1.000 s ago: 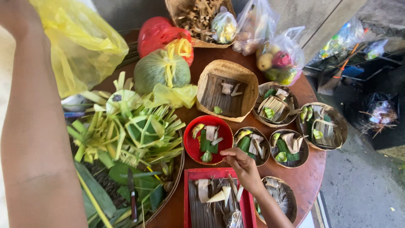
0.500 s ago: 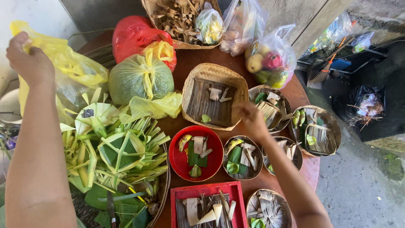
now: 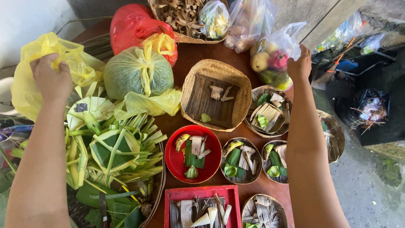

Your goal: The person sits on the floor and assembles small offerings by placing folded paper or leaf items into woven baskets and a red tray. They retrieve items from a yellow plastic bag and arrange them carefully into the containers.

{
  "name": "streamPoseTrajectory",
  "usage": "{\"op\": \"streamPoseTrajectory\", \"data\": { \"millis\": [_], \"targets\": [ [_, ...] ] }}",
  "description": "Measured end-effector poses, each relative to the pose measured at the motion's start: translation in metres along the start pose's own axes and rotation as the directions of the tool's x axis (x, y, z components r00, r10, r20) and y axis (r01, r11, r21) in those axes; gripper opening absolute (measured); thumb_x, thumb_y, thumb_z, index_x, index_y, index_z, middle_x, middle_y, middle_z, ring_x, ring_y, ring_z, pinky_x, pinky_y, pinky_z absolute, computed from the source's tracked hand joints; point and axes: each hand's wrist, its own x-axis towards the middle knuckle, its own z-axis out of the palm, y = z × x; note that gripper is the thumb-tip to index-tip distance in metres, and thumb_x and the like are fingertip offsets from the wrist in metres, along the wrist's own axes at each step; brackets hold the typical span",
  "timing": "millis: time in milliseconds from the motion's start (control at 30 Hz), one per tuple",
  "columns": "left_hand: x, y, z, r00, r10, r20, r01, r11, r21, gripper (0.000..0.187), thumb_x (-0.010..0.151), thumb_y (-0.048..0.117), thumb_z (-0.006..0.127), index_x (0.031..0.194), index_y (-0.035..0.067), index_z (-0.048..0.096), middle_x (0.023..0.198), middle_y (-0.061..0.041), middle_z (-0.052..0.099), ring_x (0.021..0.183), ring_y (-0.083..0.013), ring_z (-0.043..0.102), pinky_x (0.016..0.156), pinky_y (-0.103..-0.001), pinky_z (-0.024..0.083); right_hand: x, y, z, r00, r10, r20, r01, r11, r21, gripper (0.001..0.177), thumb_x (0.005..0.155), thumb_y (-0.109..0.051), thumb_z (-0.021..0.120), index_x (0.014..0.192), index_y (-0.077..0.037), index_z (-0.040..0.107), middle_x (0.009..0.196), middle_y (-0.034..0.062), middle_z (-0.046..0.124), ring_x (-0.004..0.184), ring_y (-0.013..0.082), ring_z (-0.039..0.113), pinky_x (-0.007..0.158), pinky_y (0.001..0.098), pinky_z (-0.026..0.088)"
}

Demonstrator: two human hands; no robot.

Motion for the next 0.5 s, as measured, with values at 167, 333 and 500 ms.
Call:
{"op": "streamPoseTrajectory", "data": {
  "millis": [167,333,500],
  "targets": [
    [-0.012,0.015,-0.012,0.998,0.056,-0.014,-0.056,0.998,0.028,0.029,0.105,0.005,0.068,0.133,0.001,0.061,0.147,-0.025,0.043,0.143,-0.0433,0.045,0.119,-0.05,0.038,0.022,-0.016,0.01,0.967,0.133,0.217,-0.161,0.98,0.115,0.084,0.084,-0.025,0.08,0.152,0.002,0.039,0.144,0.029,0.052,0.131,0.0375,0.052,0.107,0.0438,0.044],
    [-0.023,0.04,-0.031,1.0,0.005,-0.008,-0.006,0.998,-0.063,0.037,0.108,0.0,0.062,0.144,0.002,0.054,0.158,-0.021,0.033,0.136,-0.0337,0.057,0.114,-0.042,0.051,0.023,0.0,0.028,0.959,0.221,0.175,-0.209,0.974,-0.083,0.075,0.077,-0.039,0.087,0.134,0.002,0.059,0.131,0.029,0.062,0.12,0.039,0.061,0.102,0.0434,0.049],
    [-0.033,0.051,-0.039,0.999,-0.036,-0.005,0.035,0.994,-0.108,0.037,0.108,-0.001,0.061,0.144,0.003,0.054,0.157,-0.017,0.036,0.126,-0.0259,0.061,0.1,-0.036,0.057,0.014,0.026,0.041,0.938,0.307,0.16,-0.292,0.95,-0.11,0.055,0.078,-0.041,0.084,0.12,-0.007,0.072,0.116,0.0224,0.07,0.105,0.0389,0.068,0.09,0.0476,0.053]
  ]
}}
